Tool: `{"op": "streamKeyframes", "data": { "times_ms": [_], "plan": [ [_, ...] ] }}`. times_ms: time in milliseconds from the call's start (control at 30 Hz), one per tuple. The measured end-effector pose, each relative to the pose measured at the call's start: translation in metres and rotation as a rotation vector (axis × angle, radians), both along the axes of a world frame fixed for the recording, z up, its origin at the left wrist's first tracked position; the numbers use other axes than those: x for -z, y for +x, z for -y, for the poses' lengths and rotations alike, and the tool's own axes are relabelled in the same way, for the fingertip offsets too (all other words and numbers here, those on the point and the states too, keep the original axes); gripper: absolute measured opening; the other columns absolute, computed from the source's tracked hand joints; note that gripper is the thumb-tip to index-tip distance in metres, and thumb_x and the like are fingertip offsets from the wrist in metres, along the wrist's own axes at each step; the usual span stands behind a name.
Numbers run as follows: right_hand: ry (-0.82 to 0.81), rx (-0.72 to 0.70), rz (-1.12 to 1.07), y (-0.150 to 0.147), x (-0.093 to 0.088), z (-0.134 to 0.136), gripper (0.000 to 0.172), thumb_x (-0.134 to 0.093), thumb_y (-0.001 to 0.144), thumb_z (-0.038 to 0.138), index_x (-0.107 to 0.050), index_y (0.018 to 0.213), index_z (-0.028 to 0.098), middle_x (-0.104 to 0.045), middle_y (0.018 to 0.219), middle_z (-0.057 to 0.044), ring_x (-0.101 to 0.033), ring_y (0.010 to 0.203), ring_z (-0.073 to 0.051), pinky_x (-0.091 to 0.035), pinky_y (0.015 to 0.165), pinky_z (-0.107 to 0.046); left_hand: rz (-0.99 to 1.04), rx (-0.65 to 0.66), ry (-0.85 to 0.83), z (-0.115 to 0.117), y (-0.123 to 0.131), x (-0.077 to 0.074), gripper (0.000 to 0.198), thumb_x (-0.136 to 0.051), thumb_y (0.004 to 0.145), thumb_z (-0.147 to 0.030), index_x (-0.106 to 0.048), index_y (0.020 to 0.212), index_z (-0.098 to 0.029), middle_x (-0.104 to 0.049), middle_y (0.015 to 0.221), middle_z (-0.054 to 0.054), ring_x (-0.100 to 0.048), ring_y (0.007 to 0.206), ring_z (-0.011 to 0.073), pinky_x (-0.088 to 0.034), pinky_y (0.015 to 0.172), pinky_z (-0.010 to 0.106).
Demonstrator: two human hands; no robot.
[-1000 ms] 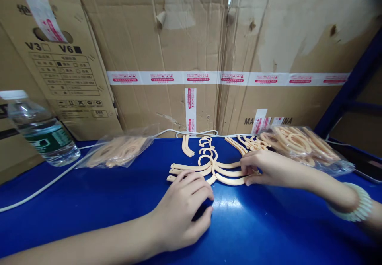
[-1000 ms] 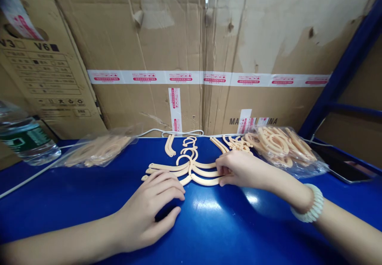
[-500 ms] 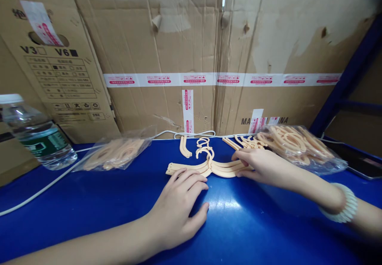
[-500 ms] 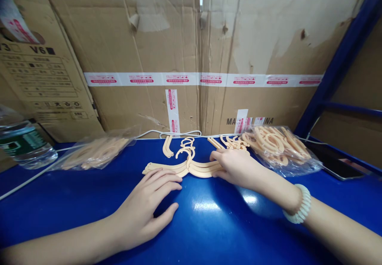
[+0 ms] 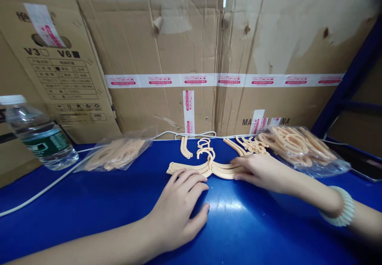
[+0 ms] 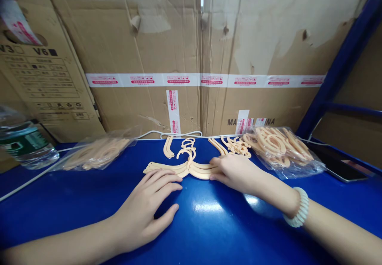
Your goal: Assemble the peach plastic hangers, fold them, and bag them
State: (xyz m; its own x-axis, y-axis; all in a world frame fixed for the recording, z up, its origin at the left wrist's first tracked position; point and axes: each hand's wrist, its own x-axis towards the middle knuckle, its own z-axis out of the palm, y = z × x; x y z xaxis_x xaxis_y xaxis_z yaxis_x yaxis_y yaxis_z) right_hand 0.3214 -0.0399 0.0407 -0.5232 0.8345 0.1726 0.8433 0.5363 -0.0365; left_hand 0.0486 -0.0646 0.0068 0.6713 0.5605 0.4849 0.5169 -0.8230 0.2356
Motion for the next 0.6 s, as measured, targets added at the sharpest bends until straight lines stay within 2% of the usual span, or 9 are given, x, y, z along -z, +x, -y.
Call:
{"op": "streamKeyframes", "data": {
  "times_ms": [367,600],
  "plan": [
    [-0.044,0.036,0.054,-0.0038,-0.0018,0.0015,0.022,-0.057,0.093,0.027,-0.066,0.112,0.02,-0.076,0.097,-0.009,-0.072,0.089,-0.026,-0.052,0.072,-0.033,-0.071,-0.033,0.094,-0.001,-0.0034,-0.0009,0.03,-0.058,0.085,-0.027,-0.065,0.112,-0.016,-0.067,0.123,0.013,-0.058,0.114,0.0328,-0.043,0.1,0.052],
    [0.015,0.031,0.068,-0.0038,0.0006,0.0008,0.02,-0.057,0.092,0.027,-0.066,0.109,0.02,-0.074,0.093,-0.008,-0.071,0.084,-0.024,-0.052,0.07,-0.03,-0.08,-0.052,0.11,-0.0066,-0.0065,-0.0038,0.03,-0.054,0.09,-0.031,-0.066,0.112,-0.013,-0.07,0.119,0.013,-0.063,0.108,0.0326,-0.052,0.089,0.05]
  ]
}}
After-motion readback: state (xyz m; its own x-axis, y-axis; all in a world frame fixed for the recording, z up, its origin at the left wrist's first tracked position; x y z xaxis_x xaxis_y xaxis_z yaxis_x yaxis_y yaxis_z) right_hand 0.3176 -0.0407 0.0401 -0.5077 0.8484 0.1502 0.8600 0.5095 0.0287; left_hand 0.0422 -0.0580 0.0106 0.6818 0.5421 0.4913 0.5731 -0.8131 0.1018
